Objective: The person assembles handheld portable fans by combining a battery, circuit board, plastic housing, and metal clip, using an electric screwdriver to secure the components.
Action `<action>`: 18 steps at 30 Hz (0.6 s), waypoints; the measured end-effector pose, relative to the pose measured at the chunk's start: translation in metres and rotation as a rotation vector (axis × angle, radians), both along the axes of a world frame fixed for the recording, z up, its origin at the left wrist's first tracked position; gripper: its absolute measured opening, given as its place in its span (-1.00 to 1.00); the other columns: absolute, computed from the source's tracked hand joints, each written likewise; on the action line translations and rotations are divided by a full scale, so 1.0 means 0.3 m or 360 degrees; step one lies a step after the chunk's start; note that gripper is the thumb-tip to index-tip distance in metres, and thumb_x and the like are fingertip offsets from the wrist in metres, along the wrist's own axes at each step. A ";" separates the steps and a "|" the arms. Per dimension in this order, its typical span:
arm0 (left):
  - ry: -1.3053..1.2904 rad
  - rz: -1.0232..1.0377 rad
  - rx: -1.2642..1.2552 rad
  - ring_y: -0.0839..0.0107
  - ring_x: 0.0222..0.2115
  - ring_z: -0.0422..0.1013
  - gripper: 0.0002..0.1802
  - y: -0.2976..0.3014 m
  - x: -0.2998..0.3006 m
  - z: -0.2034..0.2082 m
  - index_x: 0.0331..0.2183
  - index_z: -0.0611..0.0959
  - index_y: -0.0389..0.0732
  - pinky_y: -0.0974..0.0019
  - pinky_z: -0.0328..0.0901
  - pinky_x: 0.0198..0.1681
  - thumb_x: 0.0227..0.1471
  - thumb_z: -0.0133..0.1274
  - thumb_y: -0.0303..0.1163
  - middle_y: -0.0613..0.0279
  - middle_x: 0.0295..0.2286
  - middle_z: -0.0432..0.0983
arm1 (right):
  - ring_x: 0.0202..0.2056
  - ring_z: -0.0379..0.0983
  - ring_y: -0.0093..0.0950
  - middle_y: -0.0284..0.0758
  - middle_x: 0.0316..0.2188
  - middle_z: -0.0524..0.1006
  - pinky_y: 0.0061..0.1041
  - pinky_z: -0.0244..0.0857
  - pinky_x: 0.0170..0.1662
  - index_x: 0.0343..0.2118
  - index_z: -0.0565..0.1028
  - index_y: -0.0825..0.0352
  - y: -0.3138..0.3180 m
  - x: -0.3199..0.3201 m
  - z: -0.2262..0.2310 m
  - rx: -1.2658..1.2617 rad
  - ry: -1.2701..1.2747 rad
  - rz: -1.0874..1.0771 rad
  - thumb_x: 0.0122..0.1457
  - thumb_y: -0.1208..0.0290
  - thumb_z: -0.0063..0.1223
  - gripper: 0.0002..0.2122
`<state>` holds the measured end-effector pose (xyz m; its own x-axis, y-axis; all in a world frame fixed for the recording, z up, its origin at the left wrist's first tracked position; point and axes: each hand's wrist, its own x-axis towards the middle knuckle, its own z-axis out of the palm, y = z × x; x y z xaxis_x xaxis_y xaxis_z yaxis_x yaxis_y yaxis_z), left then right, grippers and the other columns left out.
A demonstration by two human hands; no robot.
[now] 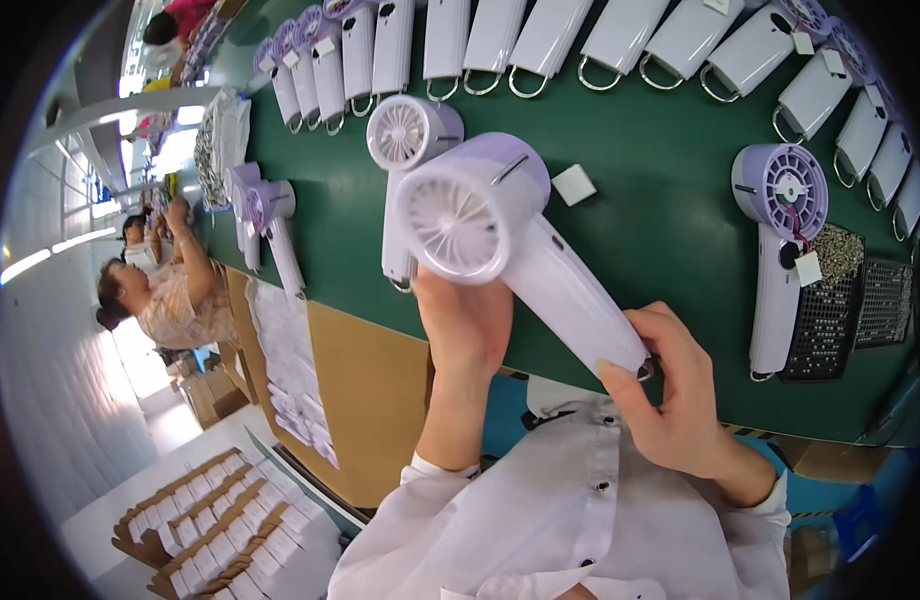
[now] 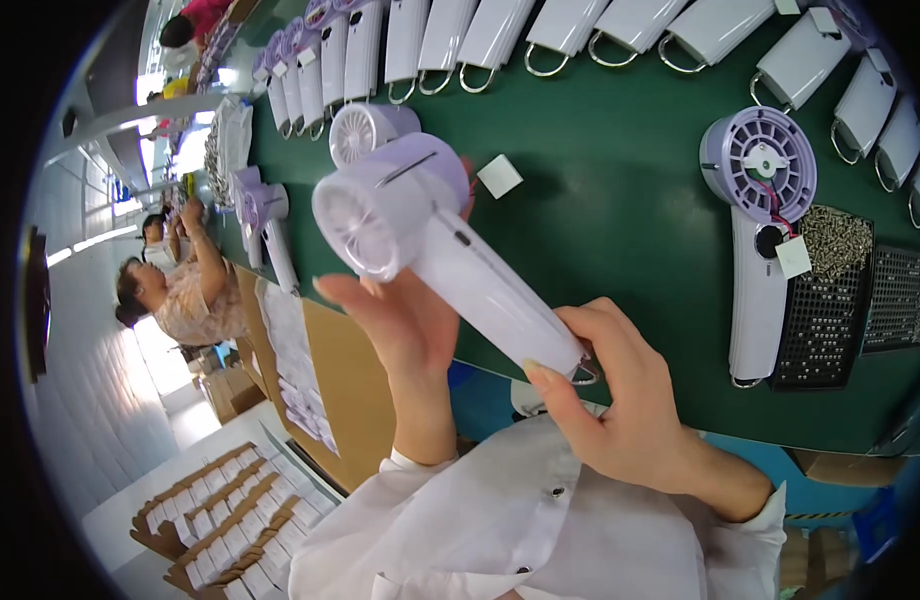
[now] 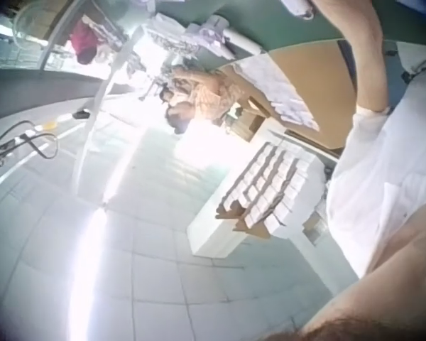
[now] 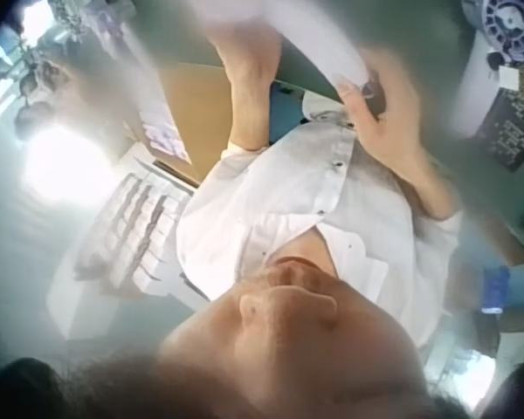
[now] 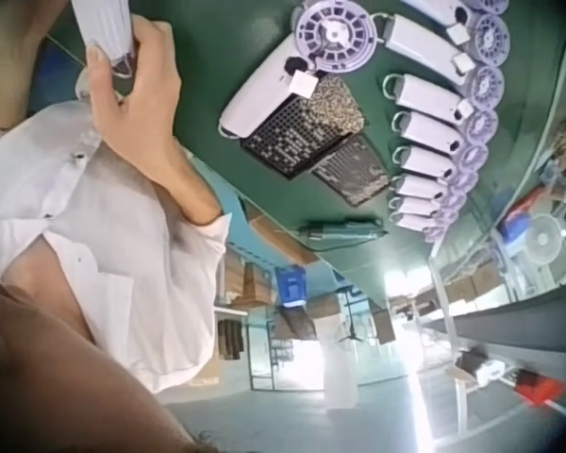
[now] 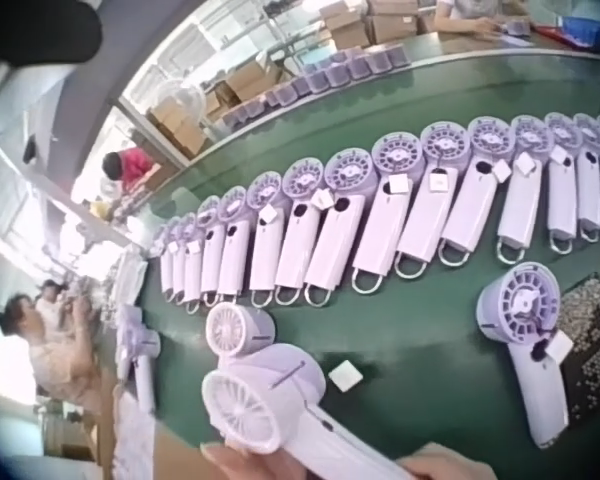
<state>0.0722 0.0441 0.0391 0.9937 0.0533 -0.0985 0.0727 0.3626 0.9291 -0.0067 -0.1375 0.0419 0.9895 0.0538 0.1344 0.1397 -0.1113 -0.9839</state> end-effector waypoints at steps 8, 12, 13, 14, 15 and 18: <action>-0.0704 -0.0156 0.1108 0.39 -0.03 0.43 -0.65 0.110 0.153 0.028 0.00 0.55 -0.33 0.37 0.25 0.06 0.28 -0.09 -0.37 0.15 -0.04 0.52 | -0.40 0.44 -0.66 -0.34 -0.35 0.56 -0.70 0.28 -0.36 -0.13 0.49 0.45 -0.142 0.011 0.025 0.0576 0.1274 0.0198 0.25 0.37 0.11 -0.75; -0.1066 -0.1300 0.1154 0.19 -0.35 0.52 -0.46 0.033 0.316 0.149 -0.15 0.57 -0.41 0.28 0.34 -0.21 0.31 -0.13 -0.04 -0.04 -0.34 0.57 | -0.40 0.54 -0.52 -0.26 -0.38 0.57 -0.63 0.29 -0.38 -0.10 0.48 0.53 -0.180 0.031 0.023 0.0507 0.1209 0.0225 0.23 0.29 0.08 -0.64; -0.0843 -0.1447 0.1049 0.18 -0.32 0.52 -0.48 0.030 0.356 0.129 -0.15 0.60 -0.37 0.22 0.34 -0.19 0.31 -0.14 -0.05 -0.07 -0.31 0.59 | -0.42 0.54 -0.49 -0.23 -0.38 0.57 -0.62 0.29 -0.39 -0.08 0.47 0.55 -0.185 0.034 0.023 0.0452 0.1183 0.0223 0.24 0.28 0.06 -0.63; -0.0598 -0.1578 0.0958 0.17 -0.30 0.52 -0.50 0.037 0.358 0.134 -0.14 0.63 -0.33 0.17 0.34 -0.16 0.32 -0.15 -0.06 -0.10 -0.27 0.61 | -0.42 0.54 -0.49 -0.23 -0.38 0.57 -0.62 0.29 -0.39 -0.08 0.47 0.55 -0.174 0.037 0.026 0.0422 0.1184 0.0307 0.24 0.28 0.06 -0.63; -0.0580 -0.1219 0.1139 0.18 -0.30 0.54 -0.41 0.010 0.302 0.117 -0.29 0.75 -0.27 0.32 0.37 -0.11 0.25 -0.14 0.04 0.13 -0.36 0.65 | -0.42 0.54 -0.48 -0.23 -0.37 0.57 -0.62 0.29 -0.39 -0.07 0.47 0.56 -0.172 0.039 0.030 0.0413 0.1182 0.0272 0.24 0.28 0.06 -0.62; -0.0508 -0.1339 0.1288 0.15 -0.32 0.54 -0.24 0.027 0.278 0.104 -0.36 0.77 -0.26 0.21 0.39 -0.10 0.21 -0.25 0.21 0.06 -0.36 0.66 | -0.43 0.54 -0.49 -0.24 -0.39 0.55 -0.59 0.34 -0.36 -0.06 0.46 0.57 -0.170 0.039 0.007 0.0463 0.1163 0.0281 0.25 0.28 0.05 -0.61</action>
